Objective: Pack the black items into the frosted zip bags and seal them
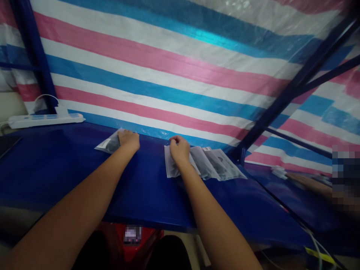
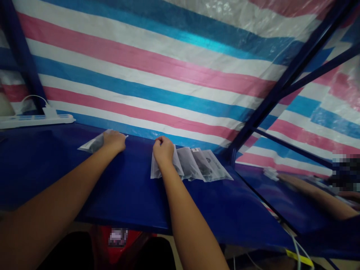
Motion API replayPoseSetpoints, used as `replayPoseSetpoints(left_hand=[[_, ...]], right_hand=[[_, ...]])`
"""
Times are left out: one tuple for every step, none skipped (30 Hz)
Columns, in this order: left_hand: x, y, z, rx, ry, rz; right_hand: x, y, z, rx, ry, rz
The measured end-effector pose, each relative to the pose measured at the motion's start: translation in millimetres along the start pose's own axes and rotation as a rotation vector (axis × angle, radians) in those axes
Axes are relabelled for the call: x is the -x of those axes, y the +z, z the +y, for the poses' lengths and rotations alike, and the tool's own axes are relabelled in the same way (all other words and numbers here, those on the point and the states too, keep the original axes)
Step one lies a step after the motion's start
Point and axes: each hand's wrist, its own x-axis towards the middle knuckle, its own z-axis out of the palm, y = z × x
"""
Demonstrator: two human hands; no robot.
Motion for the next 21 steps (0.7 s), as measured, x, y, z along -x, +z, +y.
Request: replayPoseSetpoints(left_hand=[[-5,1.4,-7,0.000,-0.086,-0.035],[-11,2.8,-14,0.001,-0.163,-0.069],[-15,4.2,-20,0.000,-0.230,-0.103],[-18,5.8,-25,-0.004,-0.272,-0.122],[-21,7.5,-28,-0.011,-0.294,-0.133],[-22,9.3,-29,-0.018,-0.296,-0.125],[-22,11.2,-30,-0.021,-0.285,-0.103],[-21,13.0,-30,-0.014,-0.267,-0.076],[-20,14.8,-30,0.007,-0.251,-0.049],[-19,16.3,-29,0.039,-0.238,-0.028],[-18,17.5,-30,0.077,-0.236,-0.021],[-18,18.2,-30,0.111,-0.247,-0.026],[-18,18.6,-32,0.136,-0.274,-0.042],[-19,18.6,-33,0.153,-0.307,-0.062],[-21,18.4,-36,0.165,-0.346,-0.080],[-23,18.0,-38,0.178,-0.383,-0.093],[-24,17.5,-40,0.193,-0.414,-0.102],[-26,16.9,-42,0.211,-0.435,-0.108],[-27,16.1,-44,0.225,-0.449,-0.110],[-27,15.2,-43,0.232,-0.450,-0.105],[-27,14.1,-42,0.229,-0.437,-0.089]], right_hand=[[1,-2,0,0.098,-0.019,0.014],[2,-4,-1,0.193,-0.021,0.011],[4,-4,-1,0.285,-0.008,-0.004],[6,-5,-2,0.365,0.010,-0.031],[8,-5,-3,0.427,0.027,-0.066],[10,-6,-4,0.472,0.040,-0.102],[12,-6,-4,0.504,0.049,-0.134],[13,-7,-5,0.527,0.054,-0.157],[14,-7,-5,0.542,0.058,-0.173],[14,-8,-6,0.553,0.061,-0.182],[15,-8,-6,0.562,0.064,-0.187],[15,-9,-6,0.567,0.065,-0.189],[15,-9,-7,0.569,0.064,-0.194],[15,-10,-7,0.568,0.063,-0.201],[15,-10,-7,0.566,0.062,-0.211],[15,-10,-8,0.564,0.062,-0.220],[15,-10,-8,0.562,0.061,-0.226],[16,-10,-8,0.564,0.060,-0.227],[16,-10,-8,0.569,0.061,-0.223],[16,-10,-8,0.577,0.064,-0.215],[15,-10,-7,0.588,0.072,-0.212]])
